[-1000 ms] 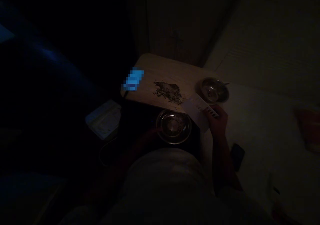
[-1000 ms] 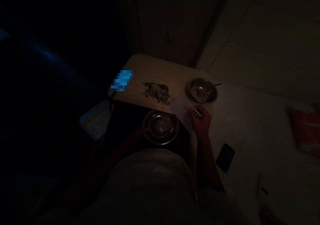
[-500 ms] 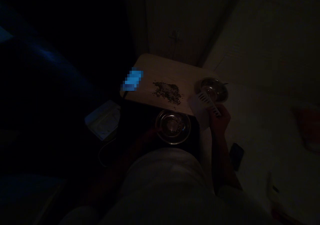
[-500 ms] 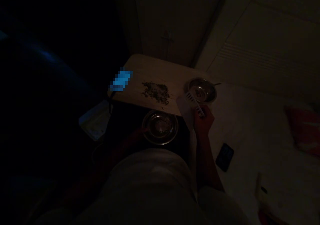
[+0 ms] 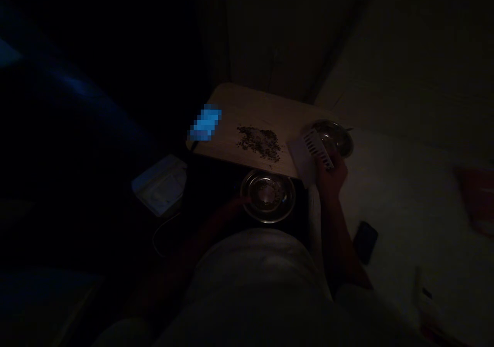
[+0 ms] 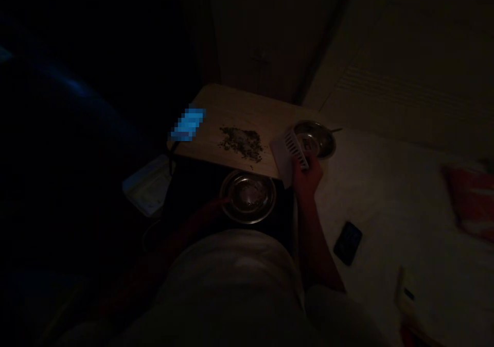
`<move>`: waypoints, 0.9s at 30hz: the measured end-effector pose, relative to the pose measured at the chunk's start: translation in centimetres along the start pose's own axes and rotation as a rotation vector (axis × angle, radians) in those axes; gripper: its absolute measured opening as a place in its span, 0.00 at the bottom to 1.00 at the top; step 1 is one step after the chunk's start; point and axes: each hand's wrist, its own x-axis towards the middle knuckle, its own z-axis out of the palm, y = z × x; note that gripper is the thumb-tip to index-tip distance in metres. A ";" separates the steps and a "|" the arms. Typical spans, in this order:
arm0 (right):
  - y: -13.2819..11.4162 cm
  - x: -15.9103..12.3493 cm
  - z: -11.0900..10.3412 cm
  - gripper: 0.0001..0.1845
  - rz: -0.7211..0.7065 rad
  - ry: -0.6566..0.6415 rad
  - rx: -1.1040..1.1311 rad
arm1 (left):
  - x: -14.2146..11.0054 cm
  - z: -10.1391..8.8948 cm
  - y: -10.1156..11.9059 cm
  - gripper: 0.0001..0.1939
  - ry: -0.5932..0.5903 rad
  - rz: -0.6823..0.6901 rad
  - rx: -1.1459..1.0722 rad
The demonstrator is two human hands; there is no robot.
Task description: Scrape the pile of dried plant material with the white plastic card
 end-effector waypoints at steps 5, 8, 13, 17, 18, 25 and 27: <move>-0.2 1.4 1.2 0.12 -0.018 -0.054 0.007 | 0.0 0.0 0.1 0.36 -0.015 0.002 0.000; -0.2 1.8 1.8 0.12 -0.036 -0.076 0.013 | -0.2 0.2 0.3 0.35 -0.002 -0.025 -0.001; -0.2 1.8 2.0 0.11 -0.041 -0.116 0.019 | -0.4 0.4 0.6 0.37 -0.002 0.010 0.005; -0.1 1.6 1.9 0.11 -0.039 -0.129 0.009 | -0.4 0.3 0.5 0.35 -0.009 -0.008 0.020; 0.0 1.6 1.9 0.11 -0.039 -0.133 0.010 | -0.4 0.3 0.4 0.34 -0.005 -0.008 0.021; 0.3 1.4 2.0 0.12 -0.047 -0.151 0.006 | -0.1 -0.2 -0.1 0.35 0.042 -0.023 0.000; 0.2 1.3 2.1 0.12 -0.039 -0.128 -0.001 | -0.1 -0.3 -0.2 0.35 0.047 -0.033 0.003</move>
